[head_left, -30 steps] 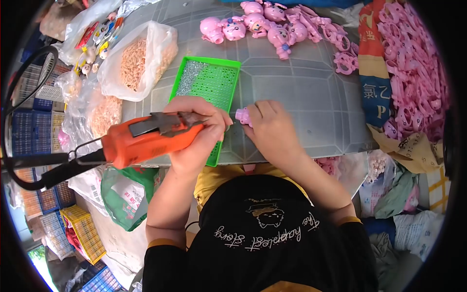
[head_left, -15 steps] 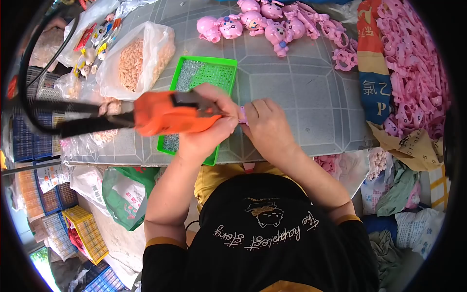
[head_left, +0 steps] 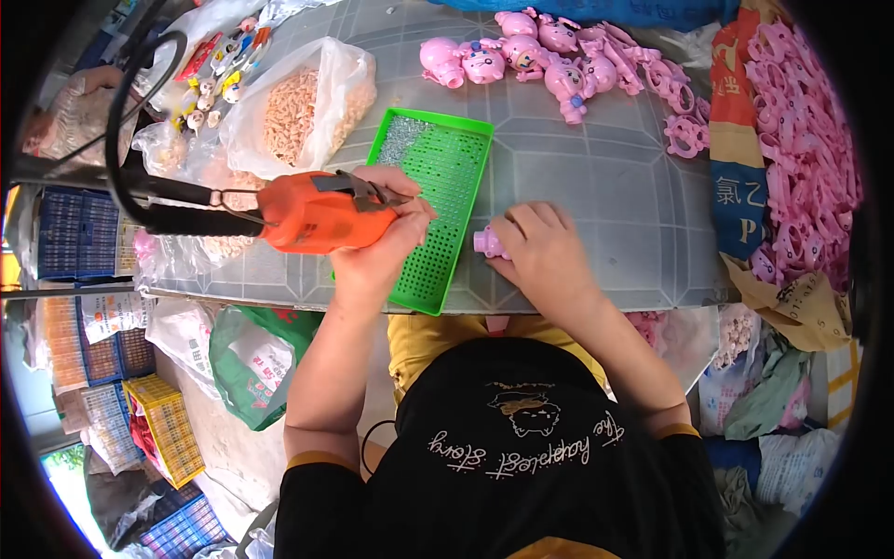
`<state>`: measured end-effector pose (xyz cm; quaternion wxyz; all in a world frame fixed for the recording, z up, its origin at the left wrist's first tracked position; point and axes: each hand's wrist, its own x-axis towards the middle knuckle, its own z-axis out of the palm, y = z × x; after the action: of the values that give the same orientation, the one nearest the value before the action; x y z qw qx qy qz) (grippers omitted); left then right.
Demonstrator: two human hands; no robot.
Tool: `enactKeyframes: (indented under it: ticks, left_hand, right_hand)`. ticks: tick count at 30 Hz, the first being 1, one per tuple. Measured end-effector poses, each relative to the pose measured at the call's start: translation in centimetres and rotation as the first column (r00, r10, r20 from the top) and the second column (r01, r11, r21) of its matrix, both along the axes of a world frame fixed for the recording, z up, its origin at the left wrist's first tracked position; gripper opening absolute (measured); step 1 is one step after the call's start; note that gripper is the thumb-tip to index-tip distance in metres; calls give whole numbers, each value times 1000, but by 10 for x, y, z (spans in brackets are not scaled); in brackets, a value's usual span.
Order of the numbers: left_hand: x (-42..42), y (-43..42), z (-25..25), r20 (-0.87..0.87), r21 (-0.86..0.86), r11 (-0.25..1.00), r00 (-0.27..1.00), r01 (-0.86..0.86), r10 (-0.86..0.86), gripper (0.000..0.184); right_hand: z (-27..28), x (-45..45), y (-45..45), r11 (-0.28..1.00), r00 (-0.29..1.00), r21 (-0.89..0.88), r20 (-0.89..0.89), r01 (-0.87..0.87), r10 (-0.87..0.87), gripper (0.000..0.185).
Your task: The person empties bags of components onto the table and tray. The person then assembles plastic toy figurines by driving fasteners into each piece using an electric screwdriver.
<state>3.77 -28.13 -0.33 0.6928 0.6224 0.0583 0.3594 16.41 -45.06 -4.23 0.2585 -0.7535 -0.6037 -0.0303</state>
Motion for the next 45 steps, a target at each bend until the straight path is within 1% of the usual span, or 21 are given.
enactKeyframes:
  ticks: [2, 5, 14, 17, 21, 26, 29, 32, 34, 35, 37, 38, 39, 40, 41, 42, 43, 44, 45]
  left_hand:
    - [0, 2, -10, 8, -12, 1000, 1000, -18, 18, 29]
    - [0, 6, -17, 30, -3, 1000, 999, -16, 16, 29]
    - [2, 5, -19, 5, -23, 1000, 1000, -7, 7, 32]
    - [1, 2, -19, -5, 7, 998, 998, -56, 56, 31]
    - [-2, -4, -2, 83, 83, 997, 997, -9, 2, 29]
    - [14, -21, 11, 157, 6, 989, 977, 146, -145, 32]
    - [23, -23, 8, 160, -21, 982, 971, 185, -180, 30]
    - [26, -23, 4, 136, -39, 976, 968, 217, -210, 29]
    - [30, -21, -5, 144, -43, 967, 959, 253, -244, 29]
    - [31, -20, -6, 100, -55, 965, 963, 258, -252, 27]
    - [31, -20, -5, 0, -66, 968, 970, 242, -243, 24]
    - [31, -17, 0, -123, 76, 966, 964, 245, -235, 22]
    - [30, -15, 6, -234, 223, 939, 950, 261, -208, 21]
    - [31, -19, 2, -244, 166, 960, 953, 224, -180, 25]
    - [32, -23, -3, -253, 107, 977, 955, 184, -153, 30]
    - [33, -27, -8, -261, 48, 989, 957, 142, -125, 36]
    - [33, -27, -4, -229, 27, 988, 963, 150, -140, 42]
    - [31, -25, 9, -251, 52, 982, 954, 180, -162, 40]
    - [30, -25, 19, -273, 58, 972, 940, 227, -203, 39]
  right_hand:
    - [3, 0, 1, 999, 999, -7, -11, -41, 40, 40]
    - [3, -1, 1, 999, 999, -8, 0, -36, 36, 40]
    - [4, -1, 2, 999, 999, -28, 4, -47, 47, 42]
    - [6, -2, 3, 999, 999, 3, 42, -33, 33, 35]
    - [2, 0, 3, 999, 998, -25, 58, -36, 38, 32]
    - [0, 0, 2, 999, 996, -30, 88, -25, 28, 26]
    - [-4, 0, 2, 999, 999, -27, 20, -42, 43, 41]
    - [-8, 0, 3, 999, 999, -7, 16, -32, 32, 42]
    - [-6, 1, 2, 999, 998, -7, 59, -32, 33, 27]
    - [-4, 0, 3, 999, 996, -1, 82, -40, 40, 20]
    - [-19, -1, 0, 999, 998, -27, 43, -37, 38, 23]
    - [-23, -1, 3, 998, 998, -13, 31, -59, 59, 25]
    - [-20, -1, 4, 997, 997, 16, -11, -74, 74, 32]
    - [-16, -1, 6, 992, 993, 56, -44, -109, 111, 39]
    - [-8, -4, 8, 993, 992, 51, -65, -106, 109, 52]
    - [9, -12, 10, 998, 995, 6, -76, -60, 61, 54]
    - [8, -10, 11, 994, 991, -10, -88, -106, 105, 53]
    - [5, -7, 11, 990, 986, -34, -98, -140, 136, 52]
    - [1, -9, 6, 991, 989, -15, -67, -130, 128, 52]
